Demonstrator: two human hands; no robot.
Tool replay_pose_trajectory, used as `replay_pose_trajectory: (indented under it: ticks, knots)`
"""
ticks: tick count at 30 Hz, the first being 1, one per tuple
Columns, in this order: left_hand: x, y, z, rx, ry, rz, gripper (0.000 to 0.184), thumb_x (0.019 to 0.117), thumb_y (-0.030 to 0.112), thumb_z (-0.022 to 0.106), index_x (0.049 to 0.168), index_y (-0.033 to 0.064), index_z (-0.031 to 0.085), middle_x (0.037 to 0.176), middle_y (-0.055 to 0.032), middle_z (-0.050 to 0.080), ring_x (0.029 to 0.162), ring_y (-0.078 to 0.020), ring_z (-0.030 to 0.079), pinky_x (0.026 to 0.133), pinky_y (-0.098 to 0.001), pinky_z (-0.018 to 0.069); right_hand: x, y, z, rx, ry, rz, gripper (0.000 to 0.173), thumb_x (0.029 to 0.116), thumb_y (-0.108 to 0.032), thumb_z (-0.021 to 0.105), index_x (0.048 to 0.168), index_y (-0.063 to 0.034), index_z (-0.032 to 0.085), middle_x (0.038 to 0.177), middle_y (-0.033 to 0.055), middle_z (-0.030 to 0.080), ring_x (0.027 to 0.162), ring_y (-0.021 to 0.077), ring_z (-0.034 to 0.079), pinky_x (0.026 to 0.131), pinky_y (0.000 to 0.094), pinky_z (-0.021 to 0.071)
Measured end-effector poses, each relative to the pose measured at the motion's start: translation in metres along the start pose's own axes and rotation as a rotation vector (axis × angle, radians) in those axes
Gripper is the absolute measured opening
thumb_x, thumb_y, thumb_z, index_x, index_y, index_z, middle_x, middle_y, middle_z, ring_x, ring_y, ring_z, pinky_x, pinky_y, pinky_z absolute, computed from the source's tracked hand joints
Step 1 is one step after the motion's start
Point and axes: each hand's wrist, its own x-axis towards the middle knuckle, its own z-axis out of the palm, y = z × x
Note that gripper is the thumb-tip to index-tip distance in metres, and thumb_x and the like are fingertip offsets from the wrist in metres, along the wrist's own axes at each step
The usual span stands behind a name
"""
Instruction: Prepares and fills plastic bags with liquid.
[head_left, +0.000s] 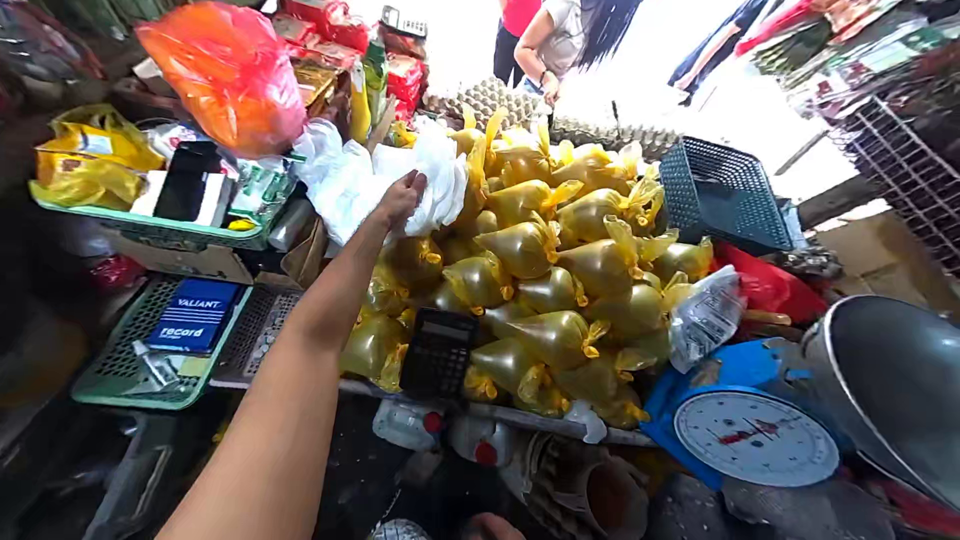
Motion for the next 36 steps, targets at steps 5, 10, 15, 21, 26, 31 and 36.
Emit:
replay_pose_trajectory:
  ticks: [5,10,15,21,26,31,36]
  knots:
    - [-0.028,0.024,-0.002,0.192,0.088,0.36,0.051,0.112,0.039,0.034,0.136,0.0007,0.057,0.125,-0.0206,0.066,0.118,-0.0266,0.064,0.106,-0.0501,0.0482,0.019,-0.037,-0.056,0.206,0.253,-0.159,0.026,0.101,-0.026,0.063,0.119,-0.0095,0.073,0.11,0.0045,0.076,0.102,0.0148,0.072,0.095,0.0413,0.0595]
    - [-0.155,0.049,0.04,0.271,0.025,0.669,0.046,0.1117,0.03,0.038,0.151,0.0083,0.048,0.161,-0.0111,0.041,0.148,-0.0215,0.039,0.124,-0.0455,0.0337,0.043,-0.142,-0.143,0.543,0.551,-0.431,0.031,0.1083,-0.019,0.046,0.111,-0.0008,0.071,0.104,0.0096,0.077,0.093,0.0222,0.075,0.082,0.0407,0.0651]
    - [-0.265,0.013,0.109,0.205,0.027,0.76,0.044,0.109,0.034,0.044,0.146,0.0136,0.056,0.167,-0.0102,0.03,0.153,-0.0276,0.031,0.124,-0.0558,0.0301,0.048,-0.224,-0.177,0.893,0.631,-0.582,0.041,0.1085,-0.039,0.05,0.125,-0.0047,0.065,0.11,0.0123,0.073,0.094,0.0258,0.073,0.078,0.0448,0.0637]
    - [-0.346,0.0,0.15,0.011,-0.099,0.633,0.055,0.0985,0.055,0.059,0.141,0.0214,0.061,0.171,-0.0078,0.02,0.155,-0.03,0.025,0.123,-0.0581,0.0319,0.02,-0.199,-0.154,0.741,0.737,-0.543,0.022,0.0988,-0.026,0.07,0.112,-0.0087,0.073,0.099,0.0071,0.074,0.087,0.0164,0.07,0.078,0.0386,0.0606]
    - [-0.378,0.043,0.157,-0.475,-0.258,0.241,0.074,0.0915,0.077,0.05,0.131,0.0156,0.058,0.108,-0.001,0.066,0.086,-0.0116,0.063,0.071,-0.0305,0.0543,-0.025,-0.164,-0.135,0.336,0.96,-0.564,0.024,0.1047,-0.03,0.061,0.115,-0.0096,0.069,0.093,0.0068,0.072,0.076,0.016,0.07,0.068,0.0384,0.0611]
    - [-0.412,0.083,0.19,-0.481,-0.39,0.159,0.032,0.1081,0.04,0.05,0.116,0.0133,0.067,0.095,-0.0041,0.07,0.08,-0.013,0.068,0.072,-0.0334,0.0591,-0.062,-0.12,-0.128,0.266,1.016,-0.533,0.026,0.1064,-0.032,0.055,0.115,-0.0112,0.069,0.09,0.0059,0.071,0.074,0.0168,0.068,0.066,0.0408,0.0594]
    - [-0.444,0.085,0.243,-0.496,-0.518,0.129,0.035,0.1097,0.037,0.047,0.114,0.0094,0.068,0.094,-0.0078,0.071,0.08,-0.0174,0.07,0.071,-0.0382,0.0614,-0.116,-0.068,-0.13,0.487,1.088,-0.381,0.05,0.1035,-0.053,0.053,0.13,-0.011,0.061,0.104,0.0098,0.07,0.09,0.0188,0.069,0.078,0.0436,0.0595]
